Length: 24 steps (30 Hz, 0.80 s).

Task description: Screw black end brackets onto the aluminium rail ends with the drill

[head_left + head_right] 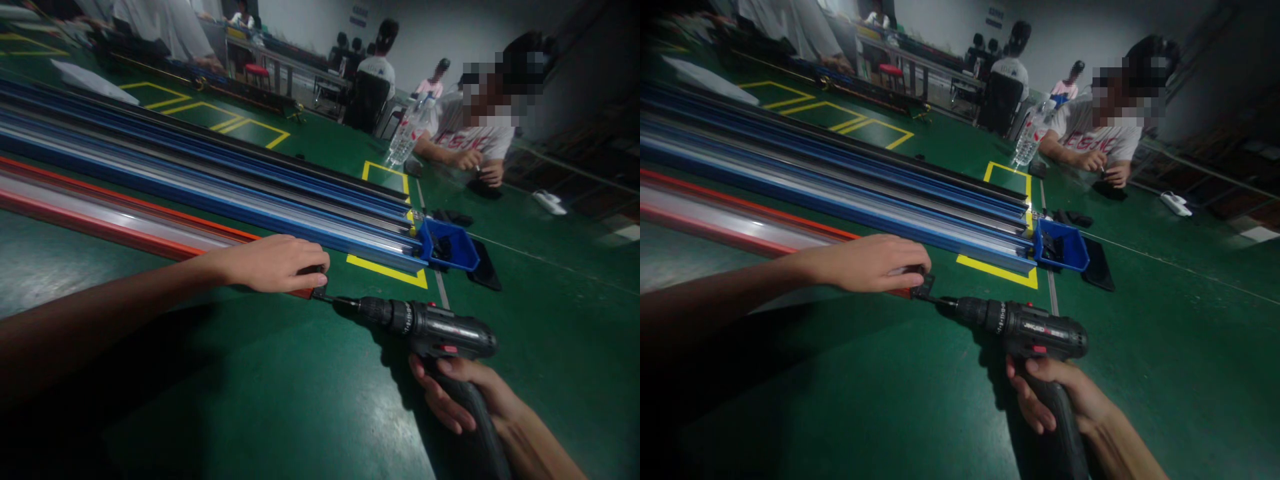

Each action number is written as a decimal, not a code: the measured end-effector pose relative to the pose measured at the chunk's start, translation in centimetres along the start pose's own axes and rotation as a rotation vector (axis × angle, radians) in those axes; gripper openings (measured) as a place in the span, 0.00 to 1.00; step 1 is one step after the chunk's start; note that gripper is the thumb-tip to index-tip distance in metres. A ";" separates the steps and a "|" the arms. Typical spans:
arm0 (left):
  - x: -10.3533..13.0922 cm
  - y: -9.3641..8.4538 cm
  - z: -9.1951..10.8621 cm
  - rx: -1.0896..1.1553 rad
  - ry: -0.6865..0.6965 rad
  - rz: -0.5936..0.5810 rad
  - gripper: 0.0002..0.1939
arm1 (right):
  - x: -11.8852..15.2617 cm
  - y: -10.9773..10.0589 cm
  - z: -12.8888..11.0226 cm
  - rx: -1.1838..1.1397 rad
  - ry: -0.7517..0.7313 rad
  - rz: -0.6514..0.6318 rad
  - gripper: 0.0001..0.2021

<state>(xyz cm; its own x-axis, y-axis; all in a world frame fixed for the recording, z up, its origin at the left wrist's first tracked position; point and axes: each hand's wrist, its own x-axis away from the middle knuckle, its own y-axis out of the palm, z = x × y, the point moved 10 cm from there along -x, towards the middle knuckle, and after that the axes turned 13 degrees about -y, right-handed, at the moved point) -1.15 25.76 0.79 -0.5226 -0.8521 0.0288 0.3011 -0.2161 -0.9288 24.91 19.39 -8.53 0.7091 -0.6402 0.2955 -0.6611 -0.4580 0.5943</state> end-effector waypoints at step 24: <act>0.0 -0.1 0.0 -0.002 0.008 0.017 0.19 | -0.2 0.7 -0.4 -0.037 -0.075 -0.139 0.17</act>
<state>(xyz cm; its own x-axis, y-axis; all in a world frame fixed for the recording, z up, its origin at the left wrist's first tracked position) -1.16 25.73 0.86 -0.5235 -0.8520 0.0098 0.3087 -0.2004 -0.9298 24.39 19.45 -7.94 0.7719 -0.6172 0.1523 -0.5472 -0.5231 0.6534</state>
